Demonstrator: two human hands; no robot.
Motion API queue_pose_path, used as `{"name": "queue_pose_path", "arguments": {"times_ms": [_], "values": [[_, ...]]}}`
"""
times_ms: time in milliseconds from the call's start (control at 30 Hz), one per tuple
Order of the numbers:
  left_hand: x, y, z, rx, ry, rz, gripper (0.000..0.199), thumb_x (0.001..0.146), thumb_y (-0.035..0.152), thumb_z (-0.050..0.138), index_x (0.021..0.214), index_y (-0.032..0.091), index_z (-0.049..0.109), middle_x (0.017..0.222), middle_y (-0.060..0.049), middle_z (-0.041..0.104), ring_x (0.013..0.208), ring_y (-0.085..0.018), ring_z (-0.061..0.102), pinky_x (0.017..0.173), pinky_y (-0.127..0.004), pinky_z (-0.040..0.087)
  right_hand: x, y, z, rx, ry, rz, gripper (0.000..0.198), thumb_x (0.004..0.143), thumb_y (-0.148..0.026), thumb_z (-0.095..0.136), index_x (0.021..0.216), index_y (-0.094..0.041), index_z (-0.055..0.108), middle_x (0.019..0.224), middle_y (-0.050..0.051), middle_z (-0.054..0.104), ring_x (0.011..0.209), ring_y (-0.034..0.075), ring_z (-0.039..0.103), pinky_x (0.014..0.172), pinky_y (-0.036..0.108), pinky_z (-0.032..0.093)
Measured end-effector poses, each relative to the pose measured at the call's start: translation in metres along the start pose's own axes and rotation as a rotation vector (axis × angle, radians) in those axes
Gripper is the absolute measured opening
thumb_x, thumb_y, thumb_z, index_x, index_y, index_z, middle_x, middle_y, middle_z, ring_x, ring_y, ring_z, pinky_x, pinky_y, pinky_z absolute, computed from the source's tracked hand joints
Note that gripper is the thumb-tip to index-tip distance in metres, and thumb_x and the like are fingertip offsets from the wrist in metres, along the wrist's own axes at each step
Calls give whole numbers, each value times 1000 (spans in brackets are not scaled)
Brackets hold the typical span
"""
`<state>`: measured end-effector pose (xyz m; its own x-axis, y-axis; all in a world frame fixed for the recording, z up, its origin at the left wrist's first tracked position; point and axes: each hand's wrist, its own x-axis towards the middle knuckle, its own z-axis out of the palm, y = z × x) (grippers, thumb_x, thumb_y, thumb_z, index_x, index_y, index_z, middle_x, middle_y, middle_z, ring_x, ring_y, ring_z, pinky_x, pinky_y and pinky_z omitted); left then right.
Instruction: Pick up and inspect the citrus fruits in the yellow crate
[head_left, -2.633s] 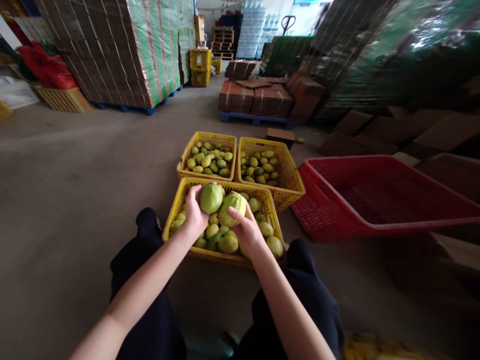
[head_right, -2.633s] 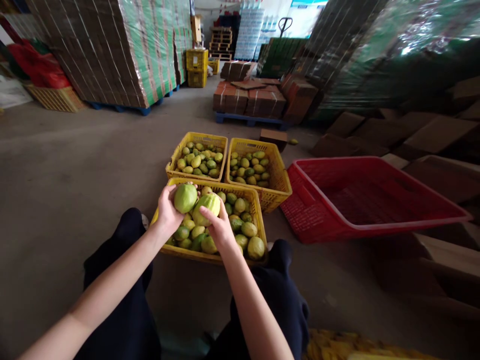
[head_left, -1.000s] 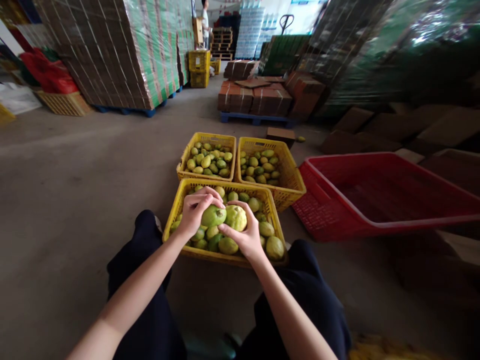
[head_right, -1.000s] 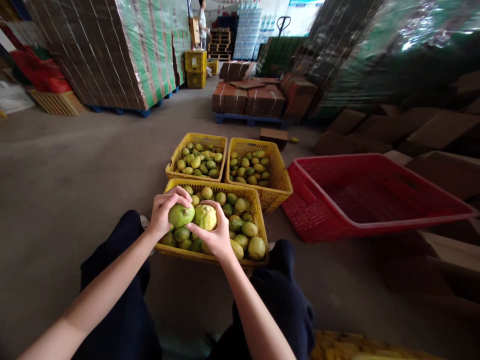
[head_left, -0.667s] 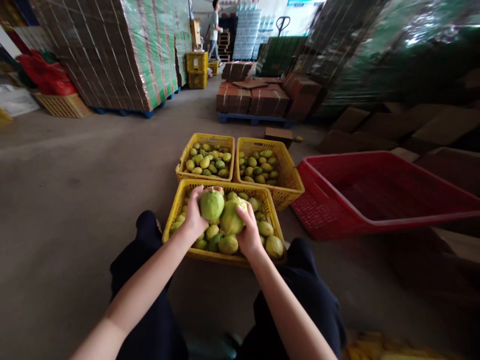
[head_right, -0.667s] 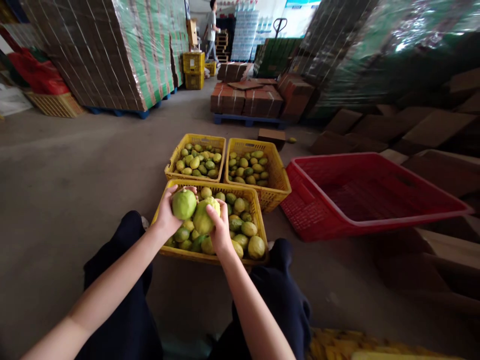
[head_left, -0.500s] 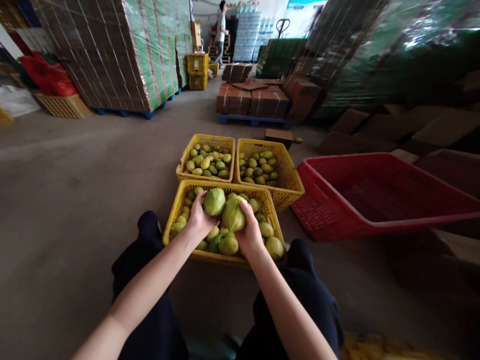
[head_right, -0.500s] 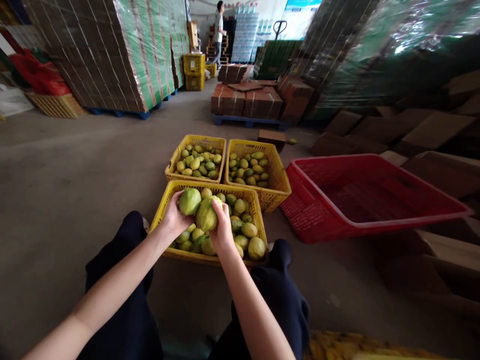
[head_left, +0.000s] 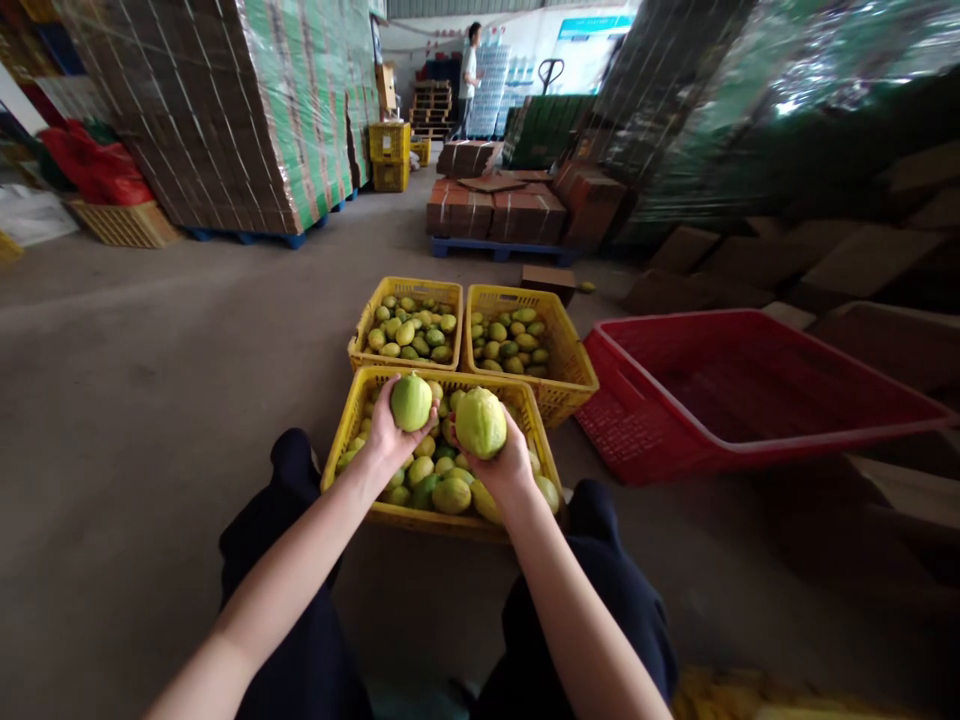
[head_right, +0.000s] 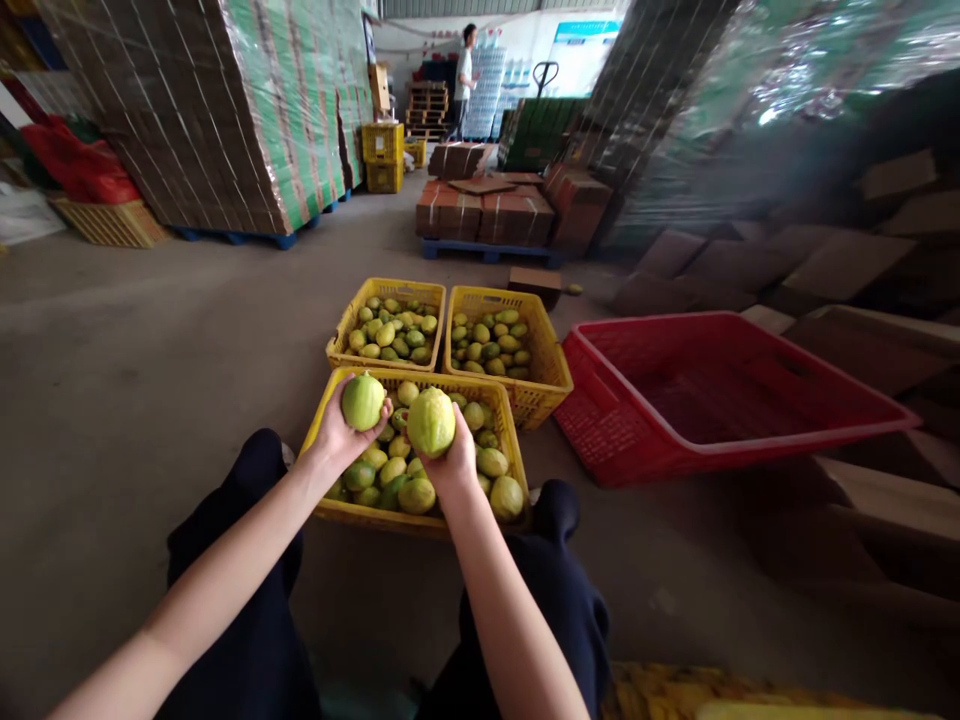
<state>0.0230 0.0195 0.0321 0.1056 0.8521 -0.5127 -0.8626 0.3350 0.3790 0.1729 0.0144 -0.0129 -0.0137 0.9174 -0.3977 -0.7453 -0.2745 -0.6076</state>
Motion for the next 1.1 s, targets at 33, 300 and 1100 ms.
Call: {"name": "queue_pose_path", "arguments": {"times_ms": [33, 300, 1100], "values": [[-1, 0, 1, -1, 9, -8, 26, 99, 38, 51, 98, 16, 65, 75, -6, 69, 66, -18, 70, 54, -25, 60, 1, 2, 0, -29, -13, -9, 29, 85, -51, 67, 92, -24, 69, 73, 2, 75, 70, 24, 73, 62, 38, 64], [-5, -7, 4, -3, 20, 1, 21, 99, 36, 54, 95, 18, 65, 81, -5, 71, 70, -18, 72, 63, -29, 64, -4, 4, 9, 25, -24, -33, 28, 79, -48, 76, 94, -25, 68, 83, 0, 77, 75, 22, 74, 63, 36, 64], [5, -1, -4, -127, 3, -76, 30, 103, 26, 41, 119, 19, 65, 88, -8, 73, 75, -20, 74, 61, -28, 64, 2, 7, 17, 52, -25, 218, 27, 90, -48, 59, 90, -23, 68, 72, 3, 75, 61, 21, 71, 49, 33, 56]]}}
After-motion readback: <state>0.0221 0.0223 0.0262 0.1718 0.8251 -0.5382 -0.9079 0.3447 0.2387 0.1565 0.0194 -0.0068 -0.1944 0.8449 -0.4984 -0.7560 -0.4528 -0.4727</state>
